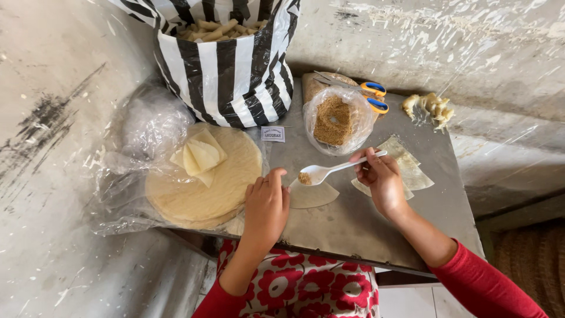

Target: The person prepares multiple small pastries by placing a spoonful of filling onto a triangle of dough and folding the edges to form a filled roll.

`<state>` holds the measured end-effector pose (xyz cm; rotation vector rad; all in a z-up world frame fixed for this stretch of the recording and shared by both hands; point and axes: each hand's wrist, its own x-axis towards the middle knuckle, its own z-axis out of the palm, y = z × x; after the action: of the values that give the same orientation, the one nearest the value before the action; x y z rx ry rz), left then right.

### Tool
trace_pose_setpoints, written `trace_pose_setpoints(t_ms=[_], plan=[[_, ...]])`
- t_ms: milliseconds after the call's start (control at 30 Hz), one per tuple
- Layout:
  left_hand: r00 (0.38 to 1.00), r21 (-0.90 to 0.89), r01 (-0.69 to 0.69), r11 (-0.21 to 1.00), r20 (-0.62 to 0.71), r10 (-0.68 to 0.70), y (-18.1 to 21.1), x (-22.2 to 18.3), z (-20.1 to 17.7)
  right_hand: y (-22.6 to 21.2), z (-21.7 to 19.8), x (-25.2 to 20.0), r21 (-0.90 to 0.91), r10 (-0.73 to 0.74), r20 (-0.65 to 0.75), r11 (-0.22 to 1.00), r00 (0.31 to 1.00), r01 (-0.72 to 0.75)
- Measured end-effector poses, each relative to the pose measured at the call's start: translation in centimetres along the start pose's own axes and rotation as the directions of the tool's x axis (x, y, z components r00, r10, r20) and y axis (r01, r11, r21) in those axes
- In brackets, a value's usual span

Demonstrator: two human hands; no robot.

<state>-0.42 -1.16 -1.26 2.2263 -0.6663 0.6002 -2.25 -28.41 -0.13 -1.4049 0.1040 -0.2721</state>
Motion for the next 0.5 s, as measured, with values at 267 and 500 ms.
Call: trace_pose_setpoints(t_ms=[267, 500], plan=[[1.0, 0.032, 0.013, 0.999, 0.025, -0.014, 0.2, 0.1, -0.1, -0.8, -0.4, -1.5, -0.274, -0.392, 0.434, 0.801, 0.811, 0.533], [0.999, 0.014, 0.011, 1.0, 0.037, -0.012, 0.5, 0.2, -0.3, -2.4, 0.5, -2.3, -0.179, -0.557, 0.745, 0.364, 0.367, 0.914]])
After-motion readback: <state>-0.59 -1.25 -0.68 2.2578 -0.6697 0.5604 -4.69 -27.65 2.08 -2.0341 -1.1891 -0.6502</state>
